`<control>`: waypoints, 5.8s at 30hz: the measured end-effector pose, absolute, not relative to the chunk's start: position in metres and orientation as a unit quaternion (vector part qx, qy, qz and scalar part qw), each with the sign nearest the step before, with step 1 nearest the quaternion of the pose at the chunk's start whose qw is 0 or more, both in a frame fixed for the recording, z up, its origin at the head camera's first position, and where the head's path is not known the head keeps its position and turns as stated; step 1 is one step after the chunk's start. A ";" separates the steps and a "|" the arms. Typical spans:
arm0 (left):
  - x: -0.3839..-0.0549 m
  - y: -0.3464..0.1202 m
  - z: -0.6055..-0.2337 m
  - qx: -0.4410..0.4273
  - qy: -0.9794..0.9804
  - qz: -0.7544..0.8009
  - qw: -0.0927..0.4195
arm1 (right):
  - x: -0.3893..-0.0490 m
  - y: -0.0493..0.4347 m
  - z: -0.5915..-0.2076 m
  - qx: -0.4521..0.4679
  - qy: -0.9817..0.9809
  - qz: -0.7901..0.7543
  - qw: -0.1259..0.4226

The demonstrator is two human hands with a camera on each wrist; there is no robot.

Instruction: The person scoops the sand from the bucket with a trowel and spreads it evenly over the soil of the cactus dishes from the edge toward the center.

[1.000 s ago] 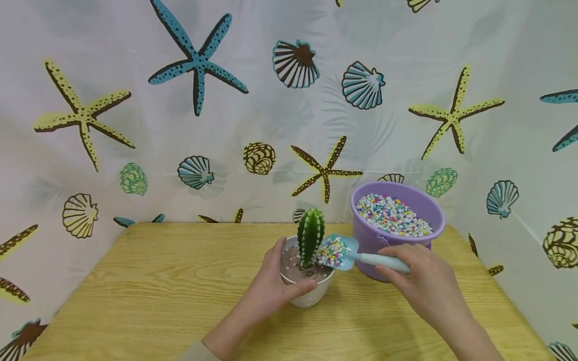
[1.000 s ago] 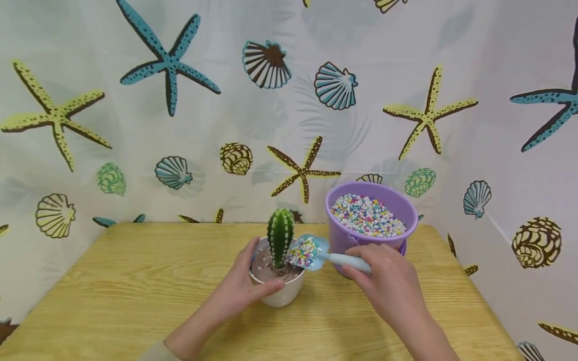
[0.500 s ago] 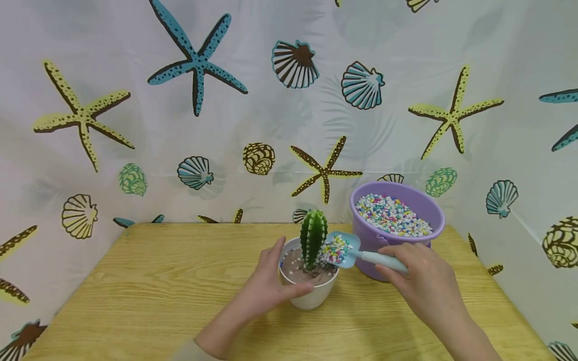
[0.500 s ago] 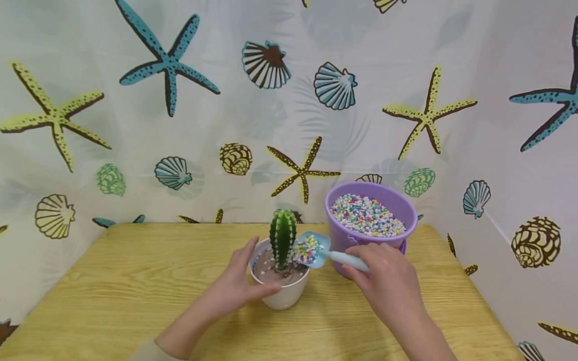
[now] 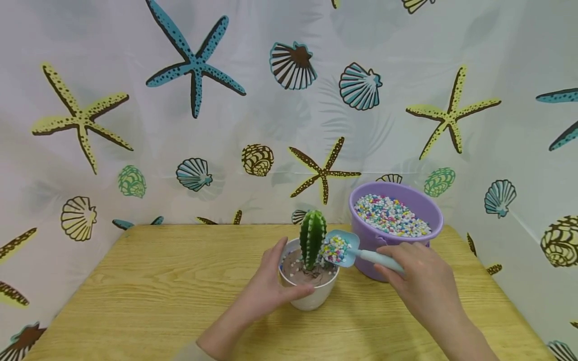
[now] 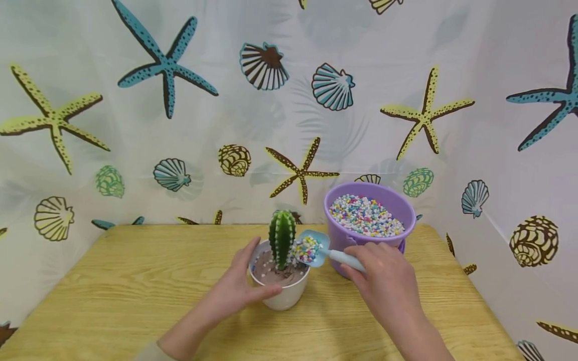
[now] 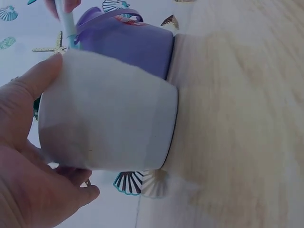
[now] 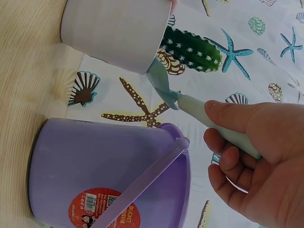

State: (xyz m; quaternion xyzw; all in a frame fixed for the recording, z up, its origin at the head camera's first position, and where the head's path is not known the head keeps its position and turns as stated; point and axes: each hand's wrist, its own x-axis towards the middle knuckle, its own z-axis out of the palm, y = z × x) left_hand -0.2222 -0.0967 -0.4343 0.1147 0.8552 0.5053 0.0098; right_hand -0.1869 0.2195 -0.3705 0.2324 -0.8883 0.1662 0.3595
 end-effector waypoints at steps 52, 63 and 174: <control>-0.217 -0.090 -0.435 0.155 0.843 0.515 0.004 | -0.190 0.210 -0.377 0.275 -0.838 0.116 0.458; -0.214 -0.084 -0.436 0.149 0.849 0.508 -0.009 | -0.190 0.212 -0.379 0.267 -0.844 0.108 0.452; -0.236 -0.094 -0.433 0.133 0.846 0.515 0.029 | -0.180 0.227 -0.351 0.226 -0.837 0.176 0.467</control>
